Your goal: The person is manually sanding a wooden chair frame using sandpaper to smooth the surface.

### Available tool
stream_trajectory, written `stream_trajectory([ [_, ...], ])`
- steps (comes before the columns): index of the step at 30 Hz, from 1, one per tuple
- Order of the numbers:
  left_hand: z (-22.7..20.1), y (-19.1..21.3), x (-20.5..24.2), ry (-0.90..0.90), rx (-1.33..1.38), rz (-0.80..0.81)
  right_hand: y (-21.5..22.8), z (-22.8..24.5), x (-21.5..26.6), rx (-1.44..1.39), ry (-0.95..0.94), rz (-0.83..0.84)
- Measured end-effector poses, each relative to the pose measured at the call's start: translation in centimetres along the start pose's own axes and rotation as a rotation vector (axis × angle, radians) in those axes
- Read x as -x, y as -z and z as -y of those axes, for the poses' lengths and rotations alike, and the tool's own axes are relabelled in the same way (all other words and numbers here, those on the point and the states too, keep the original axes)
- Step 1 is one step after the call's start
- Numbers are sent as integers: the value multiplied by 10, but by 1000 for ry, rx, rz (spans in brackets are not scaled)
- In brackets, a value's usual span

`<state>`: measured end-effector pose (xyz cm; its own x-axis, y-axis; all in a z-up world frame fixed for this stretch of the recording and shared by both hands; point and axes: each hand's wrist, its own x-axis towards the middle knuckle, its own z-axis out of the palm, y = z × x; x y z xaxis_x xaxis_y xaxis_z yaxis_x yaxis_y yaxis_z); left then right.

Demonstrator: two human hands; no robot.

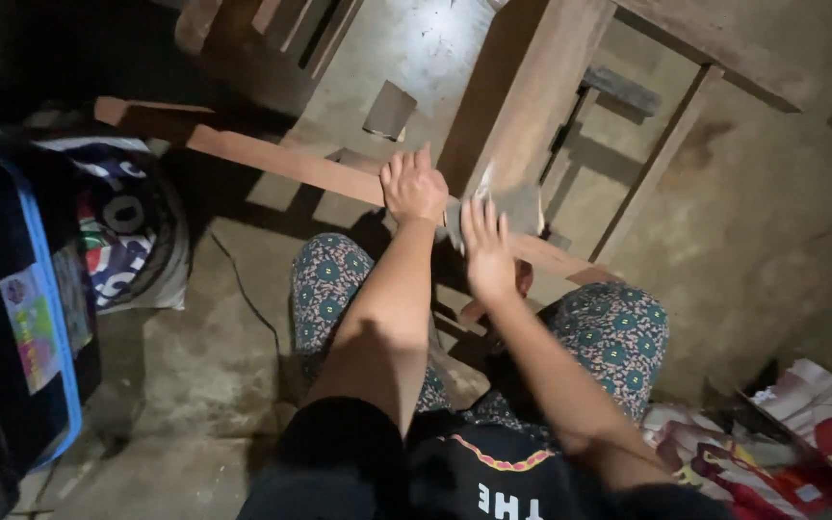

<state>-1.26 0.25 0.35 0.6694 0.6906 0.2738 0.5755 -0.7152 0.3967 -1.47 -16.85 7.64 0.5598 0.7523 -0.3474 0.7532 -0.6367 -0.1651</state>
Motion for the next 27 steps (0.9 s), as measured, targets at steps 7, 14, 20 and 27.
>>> stream_trajectory([
  [7,1,-14,4,61,2,56,-14,-12,7,-57,-33,41],
  [14,2,-28,4,59,-14,41,-30,-13,23,-307,-57,-261],
  [20,5,-36,10,86,-17,110,9,-11,-9,-473,-184,-508],
  [27,5,-29,10,79,-14,72,-27,-56,-23,-45,187,-168],
])
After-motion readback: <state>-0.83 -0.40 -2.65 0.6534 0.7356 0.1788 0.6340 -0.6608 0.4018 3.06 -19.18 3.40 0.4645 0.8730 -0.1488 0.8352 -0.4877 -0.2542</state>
